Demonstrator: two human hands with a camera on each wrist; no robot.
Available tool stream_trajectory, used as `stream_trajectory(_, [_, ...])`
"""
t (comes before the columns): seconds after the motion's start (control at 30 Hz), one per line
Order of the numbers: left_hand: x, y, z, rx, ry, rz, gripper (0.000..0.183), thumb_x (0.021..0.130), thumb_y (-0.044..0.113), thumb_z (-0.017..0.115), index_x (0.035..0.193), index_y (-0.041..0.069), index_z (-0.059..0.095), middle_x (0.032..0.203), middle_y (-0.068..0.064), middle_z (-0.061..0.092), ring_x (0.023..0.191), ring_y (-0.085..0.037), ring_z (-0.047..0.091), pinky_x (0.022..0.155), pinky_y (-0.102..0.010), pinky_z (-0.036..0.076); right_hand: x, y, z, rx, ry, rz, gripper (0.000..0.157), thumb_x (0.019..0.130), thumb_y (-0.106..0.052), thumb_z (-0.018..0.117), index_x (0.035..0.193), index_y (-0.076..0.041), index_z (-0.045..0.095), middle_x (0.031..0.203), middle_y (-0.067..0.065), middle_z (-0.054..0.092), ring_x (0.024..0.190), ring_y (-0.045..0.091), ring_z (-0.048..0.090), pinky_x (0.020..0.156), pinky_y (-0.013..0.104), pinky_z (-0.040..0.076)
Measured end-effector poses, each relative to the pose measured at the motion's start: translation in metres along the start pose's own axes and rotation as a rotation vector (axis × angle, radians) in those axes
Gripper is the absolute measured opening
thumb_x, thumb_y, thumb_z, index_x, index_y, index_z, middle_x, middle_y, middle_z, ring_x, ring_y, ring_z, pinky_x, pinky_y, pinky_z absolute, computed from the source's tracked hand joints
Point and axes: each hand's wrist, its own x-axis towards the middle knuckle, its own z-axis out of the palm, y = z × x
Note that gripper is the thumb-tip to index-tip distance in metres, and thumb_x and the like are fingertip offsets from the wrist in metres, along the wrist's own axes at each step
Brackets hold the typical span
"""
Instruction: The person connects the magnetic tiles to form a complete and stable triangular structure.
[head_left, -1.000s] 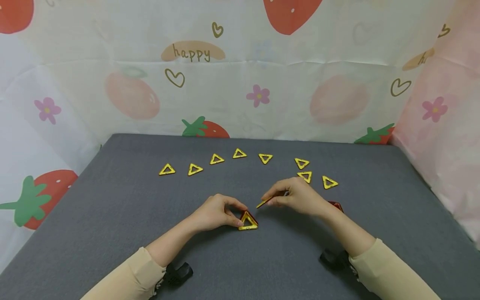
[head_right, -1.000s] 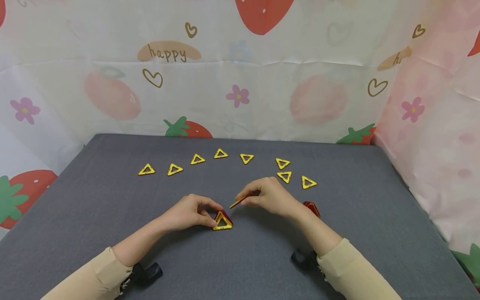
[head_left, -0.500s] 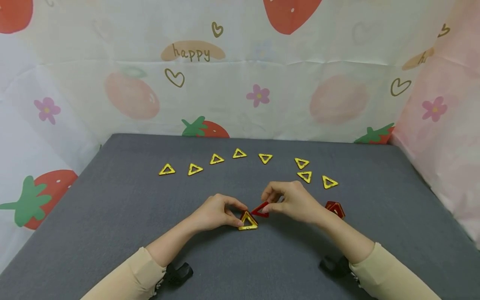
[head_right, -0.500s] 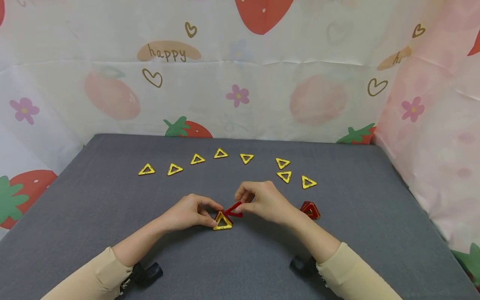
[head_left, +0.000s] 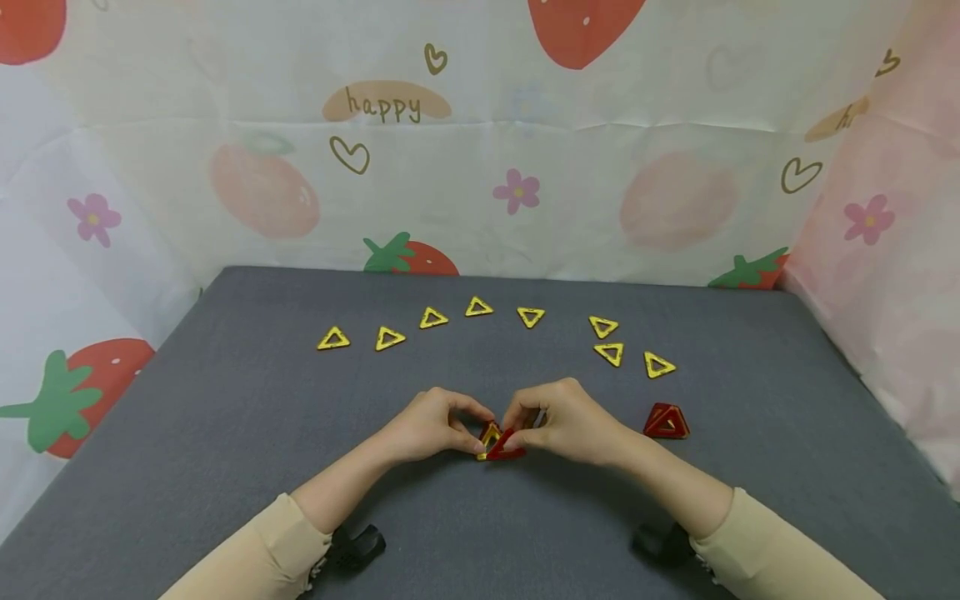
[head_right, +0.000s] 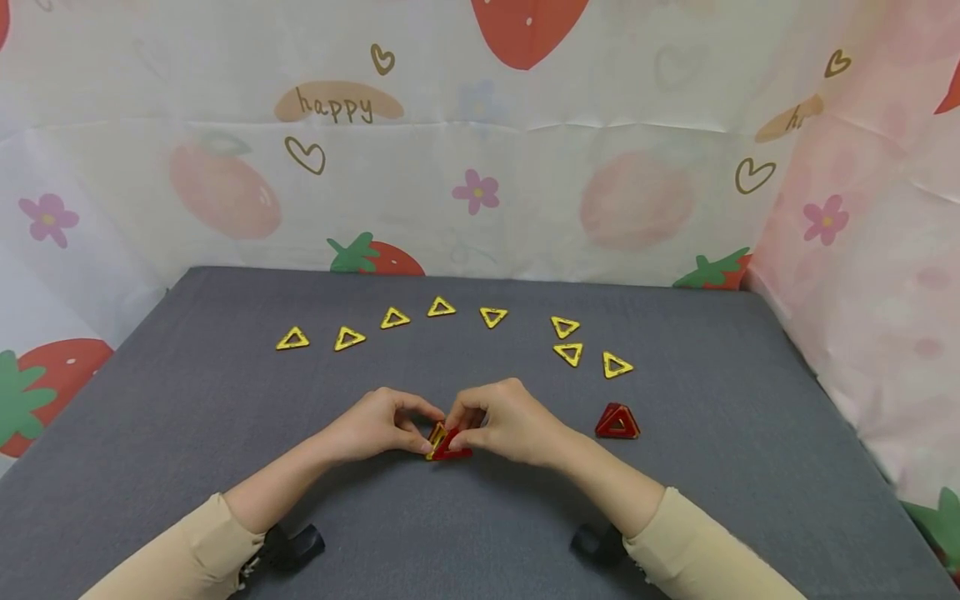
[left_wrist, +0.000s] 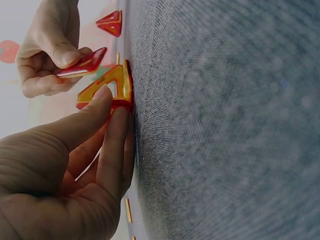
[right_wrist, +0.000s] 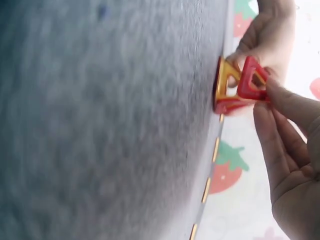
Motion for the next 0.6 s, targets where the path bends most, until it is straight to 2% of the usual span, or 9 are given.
stream_trajectory(0.4, [0.0, 0.0, 0.0, 0.028, 0.006, -0.005, 0.036, 0.081, 0.01, 0.079, 0.115, 0.004, 0.072, 0.089, -0.013, 0.078, 0.079, -0.014, 0.076, 0.069, -0.021, 0.055, 0.004, -0.005, 0.011, -0.017, -0.043, 0.015, 0.011, 0.082, -0.018, 0.08, 0.091, -0.021, 0.075, 0.085, -0.008, 0.075, 0.074, -0.004, 0.065, 0.065, 0.017, 0.055])
stream_trajectory(0.6, [0.0, 0.001, 0.0, 0.044, 0.013, 0.012, 0.035, 0.081, 0.011, 0.078, 0.115, 0.005, 0.073, 0.094, -0.012, 0.078, 0.08, -0.012, 0.075, 0.07, -0.02, 0.055, 0.003, -0.005, 0.013, -0.055, -0.016, -0.014, 0.012, 0.082, -0.017, 0.08, 0.092, -0.019, 0.075, 0.089, -0.007, 0.075, 0.077, -0.002, 0.065, 0.066, 0.016, 0.054])
